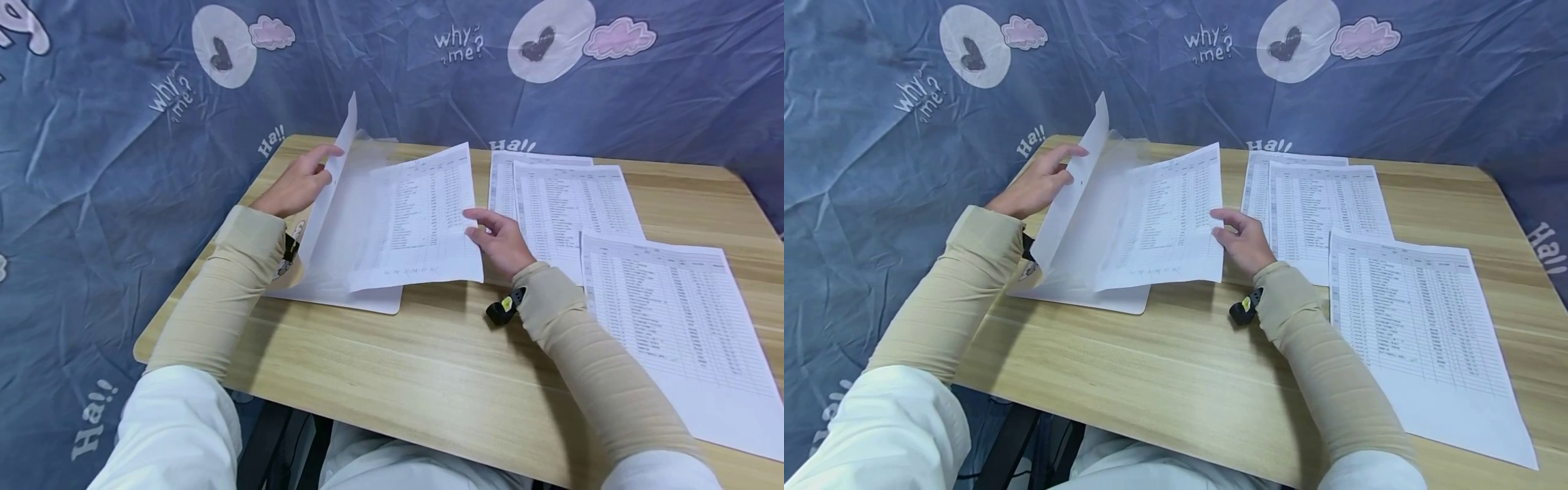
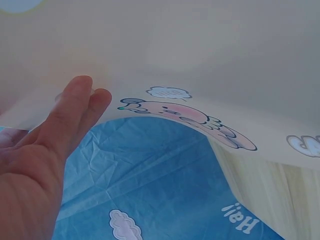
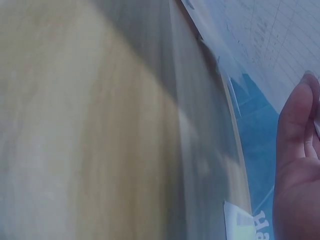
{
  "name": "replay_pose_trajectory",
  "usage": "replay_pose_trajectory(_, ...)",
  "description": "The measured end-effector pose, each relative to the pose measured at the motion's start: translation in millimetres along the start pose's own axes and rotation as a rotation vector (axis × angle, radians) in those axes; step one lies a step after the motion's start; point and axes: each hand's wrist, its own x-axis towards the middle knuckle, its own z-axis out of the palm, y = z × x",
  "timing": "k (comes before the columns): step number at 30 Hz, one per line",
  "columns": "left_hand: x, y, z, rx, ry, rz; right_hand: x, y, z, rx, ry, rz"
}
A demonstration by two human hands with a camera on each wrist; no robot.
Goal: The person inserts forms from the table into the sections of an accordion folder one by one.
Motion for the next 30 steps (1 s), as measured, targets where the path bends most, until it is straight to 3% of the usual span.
replay_pose_trajectory(30, 1.1, -0.1, 1.5, 0.015, 0.012, -0.003, 8.3, 0, 36, 0.035, -0.020, 0.040)
